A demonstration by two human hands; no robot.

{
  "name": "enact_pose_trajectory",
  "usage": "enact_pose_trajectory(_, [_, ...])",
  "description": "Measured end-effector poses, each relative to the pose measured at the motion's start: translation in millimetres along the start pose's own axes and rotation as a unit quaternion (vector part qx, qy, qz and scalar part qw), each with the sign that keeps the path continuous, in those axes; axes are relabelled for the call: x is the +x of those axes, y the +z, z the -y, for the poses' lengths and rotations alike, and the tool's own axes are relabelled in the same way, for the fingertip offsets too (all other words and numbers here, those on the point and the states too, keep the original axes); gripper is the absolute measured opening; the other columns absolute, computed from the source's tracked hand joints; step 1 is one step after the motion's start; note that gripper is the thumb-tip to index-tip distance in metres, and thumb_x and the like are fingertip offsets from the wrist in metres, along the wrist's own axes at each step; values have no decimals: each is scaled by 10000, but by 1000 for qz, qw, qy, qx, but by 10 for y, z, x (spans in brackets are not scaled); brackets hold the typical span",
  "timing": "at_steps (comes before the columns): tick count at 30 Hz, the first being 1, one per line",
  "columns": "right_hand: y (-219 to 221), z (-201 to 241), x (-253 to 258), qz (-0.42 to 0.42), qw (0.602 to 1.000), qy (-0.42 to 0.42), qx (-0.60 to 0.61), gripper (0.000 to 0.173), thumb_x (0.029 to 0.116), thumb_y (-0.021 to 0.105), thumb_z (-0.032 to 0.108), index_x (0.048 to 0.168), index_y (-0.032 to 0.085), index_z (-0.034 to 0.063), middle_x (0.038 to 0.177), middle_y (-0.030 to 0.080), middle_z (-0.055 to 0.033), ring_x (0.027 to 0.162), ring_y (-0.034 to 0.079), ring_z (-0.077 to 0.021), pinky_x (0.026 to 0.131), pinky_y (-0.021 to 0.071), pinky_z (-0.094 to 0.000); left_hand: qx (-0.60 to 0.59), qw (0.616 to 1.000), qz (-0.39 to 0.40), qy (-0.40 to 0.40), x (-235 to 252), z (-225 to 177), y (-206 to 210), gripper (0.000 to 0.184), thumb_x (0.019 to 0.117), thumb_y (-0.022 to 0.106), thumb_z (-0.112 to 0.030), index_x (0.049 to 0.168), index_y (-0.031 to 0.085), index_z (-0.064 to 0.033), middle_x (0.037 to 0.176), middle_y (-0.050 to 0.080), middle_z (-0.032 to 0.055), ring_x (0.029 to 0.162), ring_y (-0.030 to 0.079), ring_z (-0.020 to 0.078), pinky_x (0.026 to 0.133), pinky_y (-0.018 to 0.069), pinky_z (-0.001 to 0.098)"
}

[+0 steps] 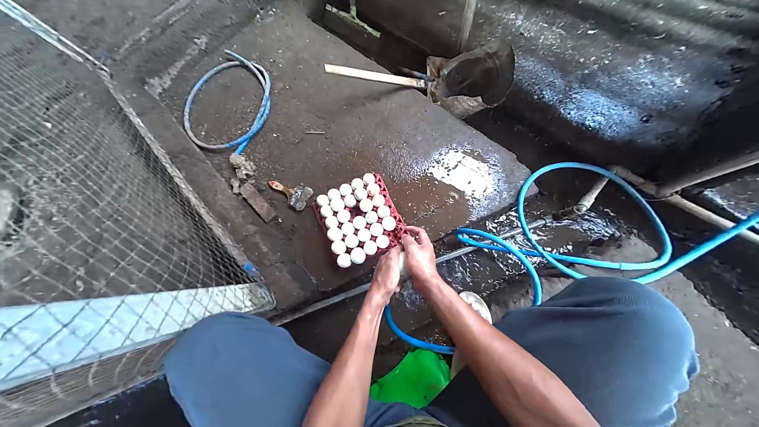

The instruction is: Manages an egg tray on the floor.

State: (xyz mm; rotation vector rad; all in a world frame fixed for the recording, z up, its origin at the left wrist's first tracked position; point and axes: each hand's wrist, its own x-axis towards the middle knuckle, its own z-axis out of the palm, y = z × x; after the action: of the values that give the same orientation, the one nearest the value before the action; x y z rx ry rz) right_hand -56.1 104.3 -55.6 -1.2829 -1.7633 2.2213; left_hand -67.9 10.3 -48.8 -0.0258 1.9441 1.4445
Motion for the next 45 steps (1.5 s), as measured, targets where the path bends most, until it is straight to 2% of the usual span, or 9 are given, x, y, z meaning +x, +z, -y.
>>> enact_pose_trajectory(4, [-165,-254,325,44,991,127,4,440,1040,471,100,1474,417,48,1156,622,-203,912,633,-265,769,542,-450,-65,997,43,-26,63,-46,-106,432,1119,255,-322,1153,596,-58,707,537,-4,484,446,59,439,397,211])
enact_pose_trajectory(7, [-180,-412,223,242,949,148,-140,360,1042,558,174,1383,500,72,963,612,-86,630,536,-115,555,477,-290,-98,995,22,-23,335,19,-247,424,1128,307,-311,1305,549,-12,747,575,30,519,503,90,489,465,241])
enact_pose_trajectory(10, [40,-623,78,396,890,149,-168,414,1043,518,175,1453,487,130,1110,652,-77,597,530,-88,521,461,-263,-121,992,21,-35,608,113,-446,383,1126,349,-242,1376,468,23,914,659,107,694,660,148,657,584,292])
enact_pose_trajectory(14, [212,-850,105,357,915,121,-144,383,1103,469,288,1422,516,82,1108,644,-114,638,563,-124,579,497,-298,-37,996,-86,-8,1122,248,-785,444,1034,572,-127,1427,454,42,1266,600,234,1034,651,259,900,560,410])
enact_pose_trajectory(20, [178,-811,144,362,907,120,-177,408,1107,453,314,1448,501,95,1073,632,-134,694,591,-178,637,523,-353,321,928,-188,21,1937,318,-1281,564,882,806,-232,1342,589,11,1375,560,272,1314,519,419,1117,396,583])
enact_pose_trajectory(27, [152,-773,129,371,898,113,-209,418,1101,457,349,1449,511,123,1046,638,-140,706,604,-207,664,531,-390,458,876,-134,73,2417,524,-1189,485,916,762,-196,1341,624,-7,1396,545,259,1346,478,434,1141,377,566])
enact_pose_trajectory(36, [131,-762,156,369,893,111,-230,412,1103,445,355,1442,514,131,1063,646,-142,771,629,-232,710,539,-425,547,816,-159,100,2130,557,-891,486,967,645,-351,1329,627,-29,1403,522,270,1324,459,473,1038,366,660])
enact_pose_trajectory(40, [146,-742,172,374,887,102,-251,419,1100,447,368,1442,518,137,1091,657,-153,820,653,-257,764,548,-459,435,870,-211,94,2210,641,-1087,553,965,655,-241,1461,519,-39,1479,446,283,1366,414,495,1078,380,659])
enact_pose_trajectory(45, [142,-715,185,377,884,97,-258,411,1103,444,355,1438,519,130,1086,657,-151,838,650,-253,781,540,-458,432,884,-158,88,2232,558,-1245,406,957,699,-144,1324,619,11,1362,570,259,1270,561,411,1088,443,559])
